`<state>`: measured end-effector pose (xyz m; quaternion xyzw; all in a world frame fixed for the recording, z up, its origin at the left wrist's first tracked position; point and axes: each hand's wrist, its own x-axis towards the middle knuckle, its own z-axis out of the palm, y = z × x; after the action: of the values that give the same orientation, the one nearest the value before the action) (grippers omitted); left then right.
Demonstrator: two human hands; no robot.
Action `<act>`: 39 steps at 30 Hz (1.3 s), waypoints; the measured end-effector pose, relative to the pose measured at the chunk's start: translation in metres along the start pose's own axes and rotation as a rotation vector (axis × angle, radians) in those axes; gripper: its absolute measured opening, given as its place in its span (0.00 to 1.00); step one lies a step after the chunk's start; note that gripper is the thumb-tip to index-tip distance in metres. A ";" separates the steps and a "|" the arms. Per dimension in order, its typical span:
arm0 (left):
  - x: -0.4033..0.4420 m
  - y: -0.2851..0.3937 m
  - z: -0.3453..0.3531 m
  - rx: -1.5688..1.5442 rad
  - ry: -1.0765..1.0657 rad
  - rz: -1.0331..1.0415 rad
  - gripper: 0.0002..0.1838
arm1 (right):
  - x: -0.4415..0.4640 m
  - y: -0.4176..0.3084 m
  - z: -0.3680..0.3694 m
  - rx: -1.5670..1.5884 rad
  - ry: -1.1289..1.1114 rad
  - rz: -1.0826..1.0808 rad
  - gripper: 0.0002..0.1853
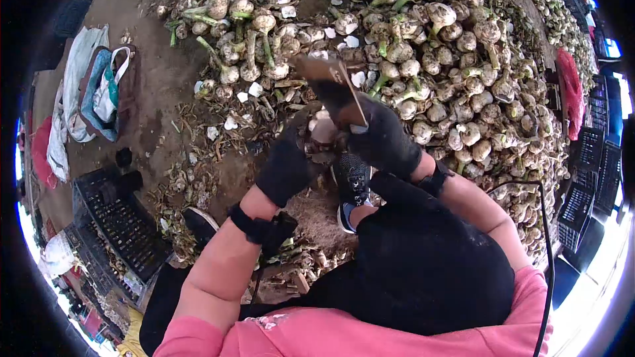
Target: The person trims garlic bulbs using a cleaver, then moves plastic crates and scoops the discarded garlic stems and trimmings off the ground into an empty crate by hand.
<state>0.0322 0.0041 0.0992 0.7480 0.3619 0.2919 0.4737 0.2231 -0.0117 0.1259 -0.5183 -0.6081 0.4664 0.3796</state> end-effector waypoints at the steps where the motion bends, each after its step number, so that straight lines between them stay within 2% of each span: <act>1: -0.004 0.009 0.000 -0.321 -0.043 -0.274 0.33 | 0.001 0.006 0.001 -0.331 0.076 -0.338 0.12; 2: -0.003 0.008 -0.001 -0.322 -0.039 -0.273 0.33 | 0.001 0.005 -0.001 -0.332 0.074 -0.341 0.12; 4: -0.002 0.001 -0.002 -0.345 -0.076 -0.263 0.27 | -0.002 0.002 -0.008 -0.203 0.031 0.004 0.12; 5: -0.003 -0.002 -0.004 -0.311 -0.097 -0.246 0.24 | 0.000 -0.005 -0.013 -0.099 0.081 0.225 0.12; 6: -0.004 -0.005 -0.004 -0.314 -0.101 -0.242 0.24 | 0.004 -0.003 -0.018 -0.138 0.122 0.145 0.12; 8: -0.003 -0.001 -0.005 0.002 -0.110 -0.077 0.22 | 0.005 -0.013 -0.024 -0.284 0.093 0.088 0.07; 9: -0.003 0.007 -0.009 0.000 -0.110 -0.077 0.22 | 0.001 -0.008 -0.026 -0.286 0.094 0.089 0.07; 11: 0.000 0.023 -0.023 -0.118 -0.113 0.064 0.21 | -0.016 0.021 -0.035 -0.784 -0.322 0.176 0.10; 12: 0.001 0.019 -0.025 -0.111 -0.103 0.069 0.21 | -0.031 0.039 -0.044 -0.828 -0.268 0.114 0.11; 14: -0.006 0.002 -0.025 -0.739 -0.042 -0.261 0.20 | -0.031 0.020 -0.053 -0.275 -0.062 0.585 0.13; 15: -0.008 -0.011 -0.024 -0.244 -0.026 -0.232 0.22 | -0.032 0.008 -0.047 -0.067 0.030 0.503 0.13; 16: -0.009 -0.017 -0.015 -0.245 -0.029 -0.355 0.29 | -0.030 -0.001 -0.041 0.139 0.119 0.410 0.13; 17: -0.006 -0.010 -0.006 -0.231 -0.005 -0.354 0.29 | -0.031 0.005 -0.030 0.232 0.132 0.341 0.14; 19: -0.008 0.007 0.020 -0.472 -0.049 -0.314 0.31 | -0.030 0.017 -0.010 0.426 0.139 0.202 0.16; 21: -0.003 0.014 0.032 -0.719 -0.108 -0.253 0.34 | -0.030 -0.009 -0.020 0.071 0.064 0.099 0.14; 22: 0.000 0.005 0.026 -0.714 -0.106 -0.242 0.34 | -0.029 -0.034 -0.036 0.030 0.081 0.381 0.15; 23: 0.002 -0.015 0.015 -0.749 -0.202 -0.388 0.32 | -0.028 -0.058 -0.051 -0.002 0.087 0.663 0.15; 24: 0.001 -0.038 0.004 -0.784 -0.303 -0.545 0.31 | -0.047 -0.026 -0.067 0.184 0.305 0.402 0.15; 25: 0.000 -0.068 -0.007 -0.716 -0.149 -0.444 0.27 | -0.056 -0.048 -0.091 0.105 0.341 0.375 0.15; 26: 0.008 -0.070 -0.022 -0.019 -0.001 -0.187 0.24 | -0.073 -0.039 -0.121 -0.054 0.466 0.301 0.15; 27: 0.028 -0.044 -0.047 0.094 -0.001 -0.320 0.22 | -0.090 -0.029 -0.151 -0.224 0.599 0.245 0.15; 28: 0.040 -0.060 -0.051 0.166 0.062 -0.164 0.22 | -0.107 -0.024 -0.190 -0.314 0.788 0.460 0.16; 29: 0.053 -0.075 -0.055 0.251 0.135 -0.013 0.22 | -0.118 -0.027 -0.209 -0.648 0.771 0.423 0.13; 30: 0.072 -0.061 -0.064 0.348 0.157 0.021 0.22 | -0.129 -0.030 -0.228 -0.995 0.782 0.397 0.14; 32: 0.115 -0.065 -0.062 0.606 0.170 0.248 0.24 | -0.136 -0.028 -0.237 -1.743 0.761 0.111 0.13; 34: 0.152 -0.081 -0.056 0.745 0.212 0.332 0.25 | -0.137 -0.013 -0.216 -0.880 0.887 0.337 0.13; 35: 0.168 -0.099 -0.056 0.850 0.083 0.210 0.24 | -0.151 0.016 -0.220 -0.686 0.897 0.367 0.13; 36: 0.176 -0.115 -0.058 0.951 -0.050 0.086 0.23 | -0.135 0.016 -0.196 -0.814 0.812 0.281 0.13; 37: 0.179 -0.120 -0.060 0.943 -0.056 0.084 0.23 | -0.115 0.010 -0.162 -0.664 0.832 0.258 0.14; 38: 0.181 -0.123 -0.063 0.934 -0.219 -0.103 0.24 | -0.103 0.006 -0.144 -0.343 0.775 0.419 0.13; 39: 0.183 -0.125 -0.067 0.920 -0.382 -0.285 0.26 | -0.091 -0.001 -0.129 -0.467 0.671 0.398 0.11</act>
<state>0.0507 0.2234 0.0268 0.8621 0.4581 -0.1067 0.1885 0.3606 -0.0787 0.1644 -0.8193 -0.4286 0.1869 0.3317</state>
